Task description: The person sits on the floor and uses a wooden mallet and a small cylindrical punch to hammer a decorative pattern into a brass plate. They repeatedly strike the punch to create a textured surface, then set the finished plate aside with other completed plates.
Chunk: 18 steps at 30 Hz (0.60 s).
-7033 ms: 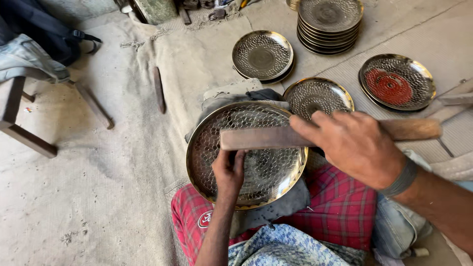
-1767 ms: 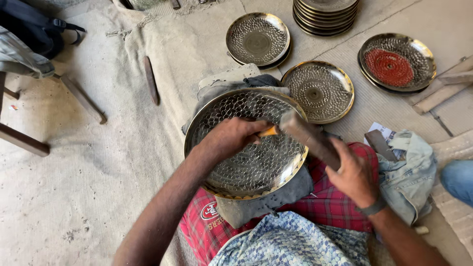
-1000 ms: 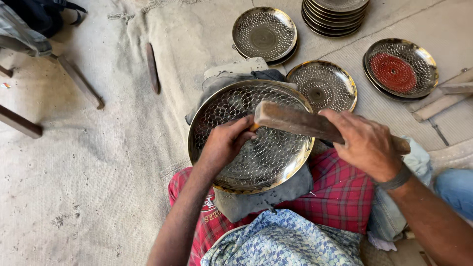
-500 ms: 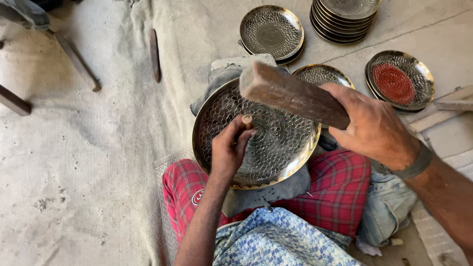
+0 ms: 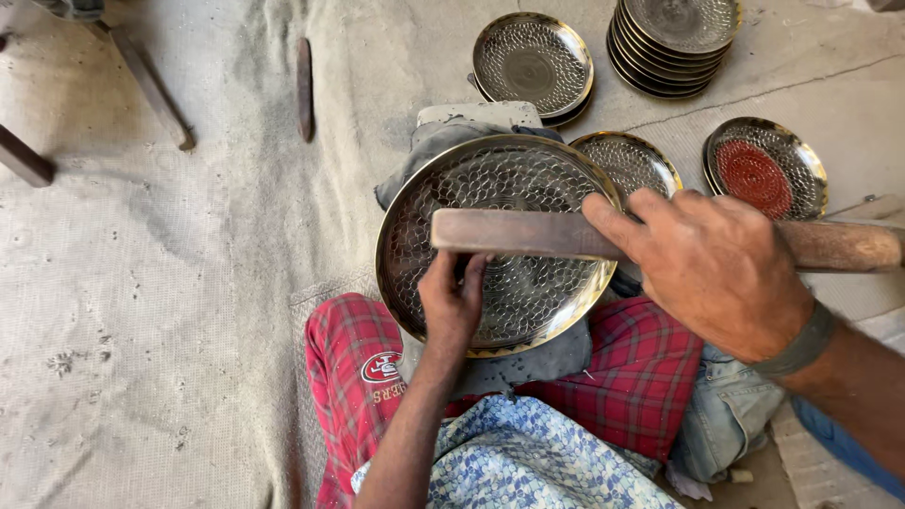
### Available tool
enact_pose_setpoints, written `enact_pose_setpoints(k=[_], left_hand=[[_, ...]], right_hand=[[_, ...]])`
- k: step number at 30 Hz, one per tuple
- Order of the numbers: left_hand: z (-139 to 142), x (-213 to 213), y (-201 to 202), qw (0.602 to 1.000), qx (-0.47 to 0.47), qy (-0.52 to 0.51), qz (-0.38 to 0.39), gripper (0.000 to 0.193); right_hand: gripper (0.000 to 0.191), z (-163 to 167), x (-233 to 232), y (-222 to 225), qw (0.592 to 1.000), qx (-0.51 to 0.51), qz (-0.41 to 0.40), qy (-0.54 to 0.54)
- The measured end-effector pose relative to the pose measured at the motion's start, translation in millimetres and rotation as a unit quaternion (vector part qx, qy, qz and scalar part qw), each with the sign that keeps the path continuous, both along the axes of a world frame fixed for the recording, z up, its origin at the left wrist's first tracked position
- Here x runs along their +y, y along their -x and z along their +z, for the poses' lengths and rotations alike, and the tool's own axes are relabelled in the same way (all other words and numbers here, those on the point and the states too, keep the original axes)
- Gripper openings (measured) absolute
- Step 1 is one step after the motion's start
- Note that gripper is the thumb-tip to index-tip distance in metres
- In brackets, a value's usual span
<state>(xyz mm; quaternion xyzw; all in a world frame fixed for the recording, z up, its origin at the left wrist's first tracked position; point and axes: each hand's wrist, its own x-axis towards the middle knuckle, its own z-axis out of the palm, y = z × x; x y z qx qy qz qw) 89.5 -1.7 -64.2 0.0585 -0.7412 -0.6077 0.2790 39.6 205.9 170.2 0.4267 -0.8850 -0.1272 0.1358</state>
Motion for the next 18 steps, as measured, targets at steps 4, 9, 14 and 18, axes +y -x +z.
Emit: enact_pose_setpoints(k=[4, 9, 14, 18], left_hand=[[-19.4, 10.3, -7.1, 0.998, -0.002, -0.055, 0.029, 0.016], [-30.6, 21.2, -13.9, 0.989, 0.105, -0.096, 0.038, 0.031], [-31.4, 26.0, -16.3, 0.991, 0.021, -0.125, 0.047, 0.013], [-25.7, 30.0, -19.5, 0.985, 0.023, -0.164, 0.055, 0.017]], right_hand=[[0.055, 3.0, -7.3, -4.4, 0.998, -0.033, 0.038, 0.044], [0.055, 10.9, -22.7, -16.8, 0.998, 0.009, 0.069, -0.005], [0.053, 20.9, -34.7, -21.3, 0.990, 0.065, 0.047, -0.115], [0.051, 24.3, -34.8, -15.0, 0.994, 0.034, 0.106, 0.011]])
